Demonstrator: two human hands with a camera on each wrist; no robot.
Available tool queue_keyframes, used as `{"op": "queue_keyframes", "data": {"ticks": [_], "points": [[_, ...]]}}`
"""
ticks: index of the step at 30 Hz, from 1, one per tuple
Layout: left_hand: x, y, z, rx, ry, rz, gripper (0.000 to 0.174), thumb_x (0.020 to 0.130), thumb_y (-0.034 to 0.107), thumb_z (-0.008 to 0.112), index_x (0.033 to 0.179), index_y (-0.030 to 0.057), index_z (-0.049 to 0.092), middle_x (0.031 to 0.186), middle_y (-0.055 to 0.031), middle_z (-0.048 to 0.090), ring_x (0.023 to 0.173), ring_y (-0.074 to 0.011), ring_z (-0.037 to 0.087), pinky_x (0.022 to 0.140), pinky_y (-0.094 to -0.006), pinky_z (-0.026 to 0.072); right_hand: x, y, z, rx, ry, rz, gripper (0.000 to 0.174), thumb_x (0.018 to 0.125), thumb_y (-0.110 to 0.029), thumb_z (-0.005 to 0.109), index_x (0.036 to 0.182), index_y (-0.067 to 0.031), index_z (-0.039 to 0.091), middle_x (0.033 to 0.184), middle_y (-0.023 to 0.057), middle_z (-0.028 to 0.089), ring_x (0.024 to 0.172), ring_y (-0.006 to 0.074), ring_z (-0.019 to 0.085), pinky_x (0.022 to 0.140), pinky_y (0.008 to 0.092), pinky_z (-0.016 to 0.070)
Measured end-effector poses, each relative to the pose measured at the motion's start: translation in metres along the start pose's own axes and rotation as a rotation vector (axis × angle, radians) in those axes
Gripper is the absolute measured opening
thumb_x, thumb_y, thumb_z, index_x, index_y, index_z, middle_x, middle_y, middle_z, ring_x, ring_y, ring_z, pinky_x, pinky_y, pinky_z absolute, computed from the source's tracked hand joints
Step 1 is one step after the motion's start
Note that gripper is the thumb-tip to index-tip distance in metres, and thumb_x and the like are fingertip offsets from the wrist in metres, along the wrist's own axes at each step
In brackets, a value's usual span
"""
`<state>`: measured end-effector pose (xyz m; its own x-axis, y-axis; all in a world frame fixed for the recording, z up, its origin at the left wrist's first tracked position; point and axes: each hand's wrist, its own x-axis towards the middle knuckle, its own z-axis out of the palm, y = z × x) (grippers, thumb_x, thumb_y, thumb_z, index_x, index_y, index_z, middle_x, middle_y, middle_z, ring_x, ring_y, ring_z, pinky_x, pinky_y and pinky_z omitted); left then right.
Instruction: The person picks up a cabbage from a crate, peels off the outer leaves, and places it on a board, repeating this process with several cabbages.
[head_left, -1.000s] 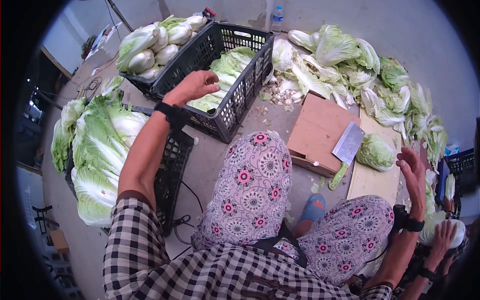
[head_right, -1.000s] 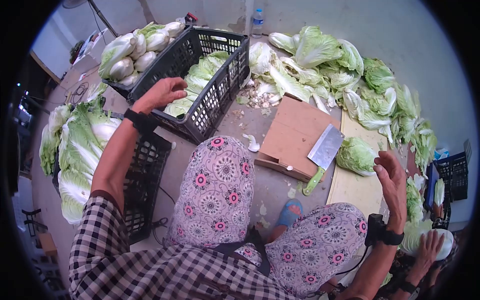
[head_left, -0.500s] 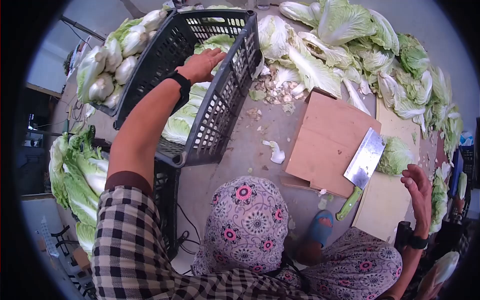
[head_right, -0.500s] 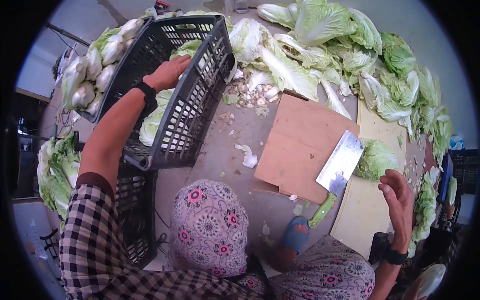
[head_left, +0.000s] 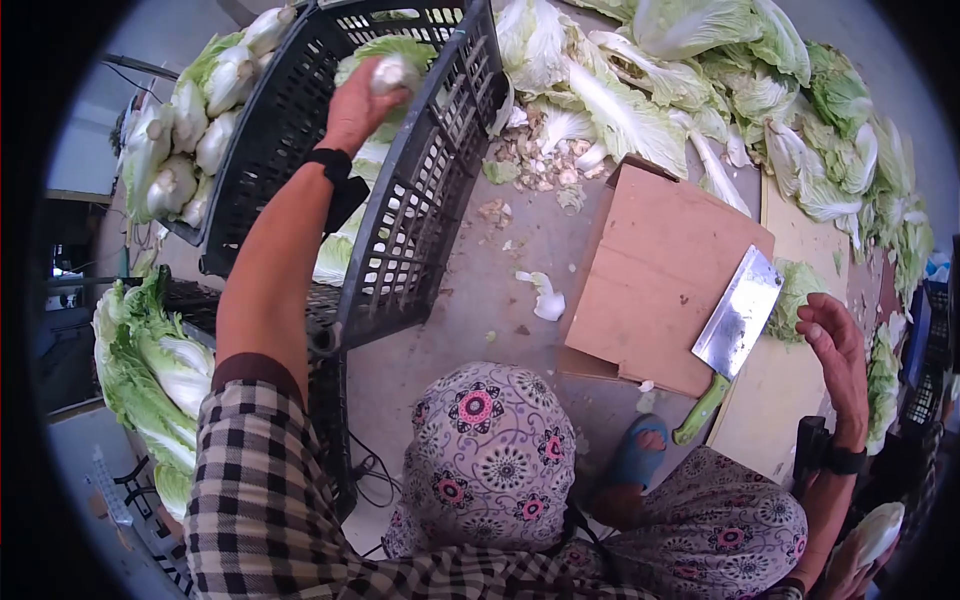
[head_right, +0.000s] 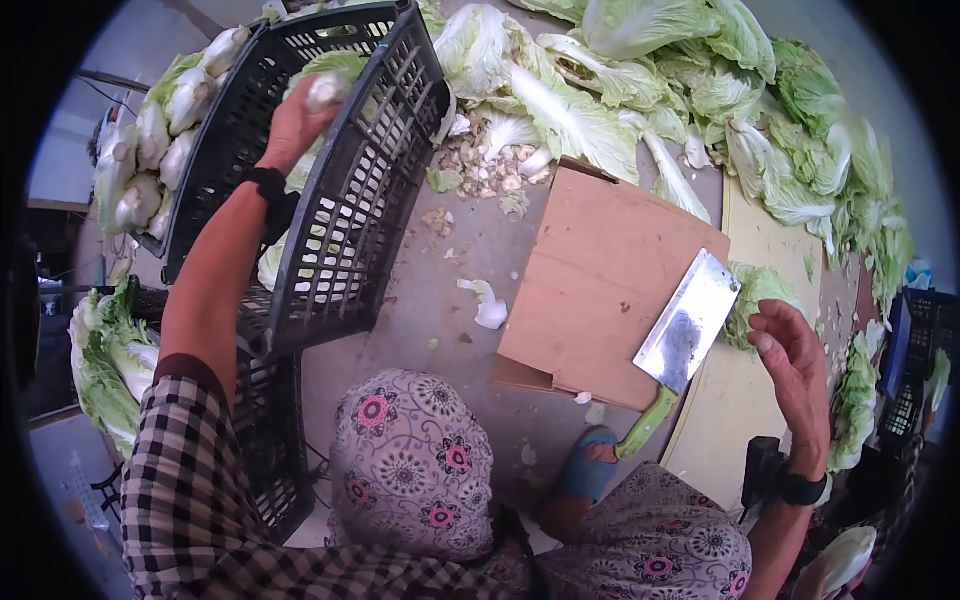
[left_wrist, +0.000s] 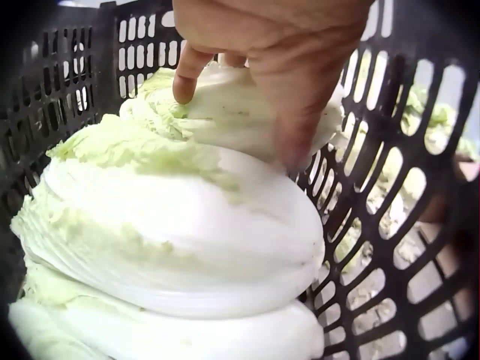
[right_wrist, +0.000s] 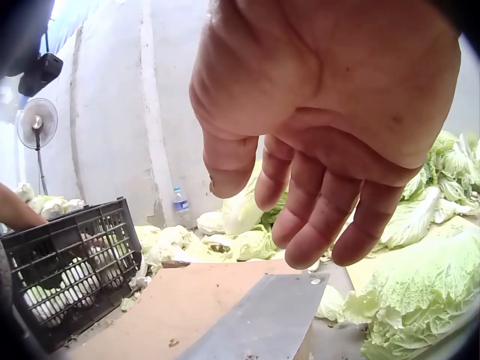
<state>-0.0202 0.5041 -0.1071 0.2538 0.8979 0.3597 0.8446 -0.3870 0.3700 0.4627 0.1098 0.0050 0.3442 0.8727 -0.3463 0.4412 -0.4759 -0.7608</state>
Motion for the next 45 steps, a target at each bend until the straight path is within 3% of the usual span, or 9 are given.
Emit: {"op": "queue_keyframes", "data": {"ticks": [4,8,10,18,22,28,37,40,45], "points": [[-0.013,0.000,-0.089,-0.690,0.248,-0.386,0.052,0.075,0.037,0.071,0.115,0.0077,0.055,0.105,-0.0065,0.061,0.093,-0.0187,0.060,0.074,-0.0340,0.0510,-0.004,-0.029,0.003,0.007,-0.025,-0.160,0.048,0.083,-0.030,0.064,0.117,0.0003,0.050,0.105,0.0102,0.058,0.099,0.0173,0.055,0.088,0.0302,0.0426],[-0.049,0.030,-0.179,-1.193,0.351,-0.337,0.050,0.078,0.037,0.068,0.117,0.0101,0.054,0.107,-0.0047,0.059,0.095,-0.0182,0.059,0.069,-0.0370,0.0538,-0.028,-0.069,0.013,0.029,-0.085,-0.290,0.040,0.085,-0.019,0.060,0.117,0.0019,0.050,0.106,0.0127,0.059,0.100,0.0195,0.056,0.090,0.0315,0.0429],[-0.061,0.056,-0.206,-0.951,0.278,-0.342,0.051,0.079,0.036,0.067,0.120,0.0085,0.052,0.107,-0.0047,0.059,0.095,-0.0169,0.059,0.071,-0.0346,0.0536,-0.046,-0.087,0.011,-0.031,-0.091,-0.371,0.037,0.085,-0.015,0.057,0.116,0.0028,0.051,0.105,0.0136,0.060,0.100,0.0211,0.057,0.090,0.0323,0.0439],[-0.122,0.215,-0.271,-1.158,-0.092,0.112,0.057,0.079,0.029,0.067,0.125,0.0038,0.045,0.111,-0.0064,0.056,0.100,-0.0156,0.055,0.085,-0.0298,0.0462,-0.138,-0.178,0.008,-0.311,-0.049,-0.635,0.057,0.080,-0.028,0.062,0.127,-0.0010,0.045,0.114,0.0169,0.058,0.099,0.0248,0.058,0.089,0.0358,0.0463],[-0.177,0.317,-0.264,-1.342,-0.261,0.288,0.070,0.072,0.032,0.073,0.126,-0.0003,0.042,0.113,-0.0092,0.055,0.104,-0.0172,0.053,0.092,-0.0296,0.0408,-0.163,-0.171,0.023,-0.469,0.259,-1.065,0.076,0.076,-0.035,0.066,0.133,0.0027,0.033,0.126,0.0257,0.046,0.107,0.0336,0.054,0.092,0.0408,0.0443],[-0.224,0.368,-0.258,-1.396,-0.332,0.276,0.072,0.072,0.020,0.073,0.130,-0.0003,0.036,0.119,-0.0101,0.050,0.110,-0.0185,0.049,0.096,-0.0318,0.0387,-0.205,-0.155,0.004,-0.237,0.122,-0.725,0.060,0.072,-0.027,0.065,0.119,0.0049,0.047,0.093,0.0246,0.063,0.088,0.0339,0.062,0.080,0.0386,0.0489],[-0.230,0.332,-0.256,-1.545,-0.492,0.236,0.083,0.071,0.024,0.073,0.137,0.0012,0.027,0.130,-0.0156,0.042,0.117,-0.0230,0.046,0.099,-0.0341,0.0366,-0.215,-0.145,0.035,0.354,-0.076,-0.523,0.042,0.085,-0.028,0.060,0.114,0.0026,0.055,0.094,0.0062,0.063,0.082,0.0103,0.059,0.073,0.0251,0.0490],[-0.237,0.333,-0.257,-1.589,-0.618,0.109,0.084,0.072,0.025,0.073,0.138,0.0020,0.027,0.128,-0.0170,0.045,0.115,-0.0231,0.047,0.098,-0.0346,0.0379,-0.211,-0.137,0.037,0.660,-0.175,-0.454,0.036,0.091,-0.025,0.053,0.114,0.0025,0.054,0.099,0.0070,0.063,0.085,0.0103,0.061,0.075,0.0242,0.0505],[-0.235,0.339,-0.232,-1.619,-0.613,-0.013,0.066,0.077,0.015,0.070,0.132,0.0030,0.035,0.115,-0.0127,0.054,0.104,-0.0198,0.055,0.091,-0.0320,0.0453,-0.206,-0.129,0.032,0.530,-0.201,-0.368,0.037,0.093,-0.027,0.048,0.111,0.0043,0.055,0.099,0.0090,0.063,0.084,0.0116,0.062,0.073,0.0252,0.0512]]}}
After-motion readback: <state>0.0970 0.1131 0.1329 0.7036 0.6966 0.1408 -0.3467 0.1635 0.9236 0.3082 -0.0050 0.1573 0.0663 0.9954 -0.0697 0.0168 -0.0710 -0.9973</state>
